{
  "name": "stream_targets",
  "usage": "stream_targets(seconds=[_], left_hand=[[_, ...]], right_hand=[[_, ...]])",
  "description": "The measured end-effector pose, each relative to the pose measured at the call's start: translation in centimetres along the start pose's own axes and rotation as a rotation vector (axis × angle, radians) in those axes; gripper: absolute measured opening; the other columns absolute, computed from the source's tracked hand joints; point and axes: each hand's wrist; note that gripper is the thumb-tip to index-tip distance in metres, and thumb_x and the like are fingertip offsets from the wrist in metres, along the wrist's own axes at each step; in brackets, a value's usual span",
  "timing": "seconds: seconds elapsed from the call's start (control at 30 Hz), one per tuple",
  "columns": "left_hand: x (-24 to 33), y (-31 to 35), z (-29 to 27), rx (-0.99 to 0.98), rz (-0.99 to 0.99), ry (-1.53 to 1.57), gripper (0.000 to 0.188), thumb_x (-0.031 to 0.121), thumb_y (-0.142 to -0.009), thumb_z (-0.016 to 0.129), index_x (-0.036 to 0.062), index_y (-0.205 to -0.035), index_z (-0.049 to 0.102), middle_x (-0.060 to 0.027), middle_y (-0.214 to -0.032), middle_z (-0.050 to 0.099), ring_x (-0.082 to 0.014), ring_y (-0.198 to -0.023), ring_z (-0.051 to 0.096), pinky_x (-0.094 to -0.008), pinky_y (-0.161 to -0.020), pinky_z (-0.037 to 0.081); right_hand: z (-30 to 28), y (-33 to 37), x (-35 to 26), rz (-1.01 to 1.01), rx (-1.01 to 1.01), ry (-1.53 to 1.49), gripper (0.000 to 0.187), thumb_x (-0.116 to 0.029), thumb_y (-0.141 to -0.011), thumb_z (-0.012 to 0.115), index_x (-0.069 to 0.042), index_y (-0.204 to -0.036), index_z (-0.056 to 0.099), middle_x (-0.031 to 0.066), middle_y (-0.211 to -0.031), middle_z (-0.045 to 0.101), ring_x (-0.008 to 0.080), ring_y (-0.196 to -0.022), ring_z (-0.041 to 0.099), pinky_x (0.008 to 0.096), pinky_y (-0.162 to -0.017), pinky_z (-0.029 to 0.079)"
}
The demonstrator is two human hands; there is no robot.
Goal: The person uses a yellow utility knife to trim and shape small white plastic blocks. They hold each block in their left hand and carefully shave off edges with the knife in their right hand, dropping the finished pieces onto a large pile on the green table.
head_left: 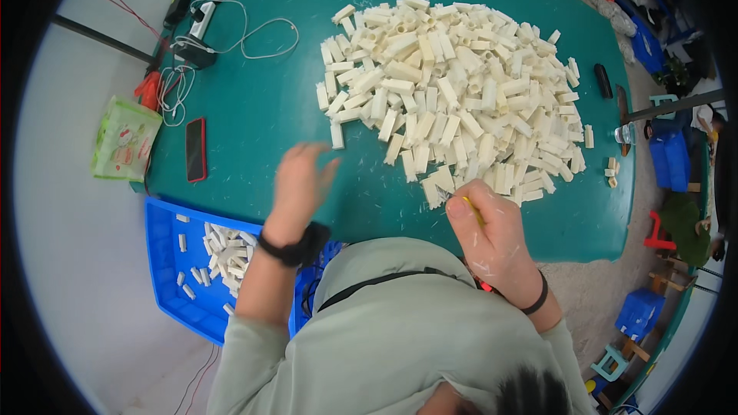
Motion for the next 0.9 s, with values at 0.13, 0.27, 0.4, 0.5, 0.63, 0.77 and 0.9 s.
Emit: stream_targets(seconds=[0.13,0.27,0.4,0.5,0.63,0.77,0.9], left_hand=[[1.6,-6.9,8.4,0.113,0.014,0.026,0.034,0.019,-0.072,0.07,0.0027,-0.099,0.059,-0.0163,-0.089,0.062,-0.0334,-0.084,0.059,-0.0404,-0.074,0.048],[0.8,-10.3,12.5,0.03,-0.158,-0.016,0.041,0.02,-0.07,0.072,0.0023,-0.103,0.056,-0.0167,-0.088,0.062,-0.0331,-0.083,0.06,-0.0394,-0.074,0.048],[0.1,-10.1,10.8,-0.119,-0.26,0.2,0.038,0.012,-0.072,0.07,0.0012,-0.106,0.055,-0.0107,-0.083,0.062,-0.0191,-0.075,0.061,-0.0301,-0.067,0.049],[2.8,-7.8,6.1,-0.157,-0.278,0.59,0.039,0.007,-0.075,0.067,0.0029,-0.112,0.054,-0.0054,-0.086,0.059,-0.0124,-0.08,0.059,-0.0257,-0.069,0.048],[8.8,-3.7,-1.8,-0.3,-0.191,1.155,0.046,-0.004,-0.079,0.061,0.0038,-0.122,0.047,0.0014,-0.087,0.049,-0.0072,-0.075,0.051,-0.0223,-0.066,0.045],[10.9,-1.3,-5.9,-0.403,-0.03,1.395,0.046,-0.006,-0.08,0.062,0.0009,-0.122,0.045,-0.0018,-0.092,0.053,-0.0088,-0.084,0.053,-0.0255,-0.075,0.047],[10.5,-0.1,-7.1,-0.504,0.053,1.514,0.042,-0.006,-0.081,0.06,-0.0003,-0.12,0.045,-0.0056,-0.103,0.055,-0.0112,-0.094,0.055,-0.028,-0.082,0.047]], right_hand=[[-1.6,0.0,-0.2,0.052,0.012,0.002,0.026,-0.022,-0.089,0.055,0.001,-0.076,0.053,0.0106,-0.058,0.05,0.0206,-0.048,0.044,0.0303,-0.049,0.038],[-2.5,0.1,1.4,0.041,0.083,-0.012,0.027,-0.022,-0.09,0.055,0.001,-0.077,0.053,0.0108,-0.058,0.05,0.0205,-0.049,0.044,0.0304,-0.049,0.038],[-2.7,-0.1,1.9,0.054,0.084,-0.046,0.028,-0.023,-0.09,0.055,0.001,-0.077,0.053,0.0111,-0.06,0.05,0.0204,-0.05,0.045,0.0298,-0.05,0.039],[-2.1,-0.7,2.0,0.034,0.07,-0.081,0.028,-0.024,-0.09,0.055,0.001,-0.078,0.053,0.0111,-0.062,0.051,0.0202,-0.05,0.045,0.0291,-0.05,0.039],[-1.4,-1.1,1.7,0.03,0.049,-0.15,0.029,-0.026,-0.091,0.054,0.001,-0.08,0.054,0.0101,-0.062,0.05,0.0193,-0.051,0.044,0.0285,-0.051,0.038],[-0.7,-0.9,0.2,-0.005,0.015,-0.181,0.031,-0.029,-0.09,0.056,0.001,-0.081,0.054,0.0096,-0.062,0.049,0.0186,-0.051,0.043,0.0283,-0.05,0.038],[-0.2,-0.4,-0.7,-0.138,-0.004,-0.118,0.03,-0.028,-0.088,0.058,0.001,-0.081,0.054,0.0102,-0.063,0.05,0.0207,-0.051,0.045,0.0291,-0.049,0.038]])
Point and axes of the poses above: each hand's wrist, its own y-axis away from the middle knuckle, its own z-axis out of the palm, x = y × z
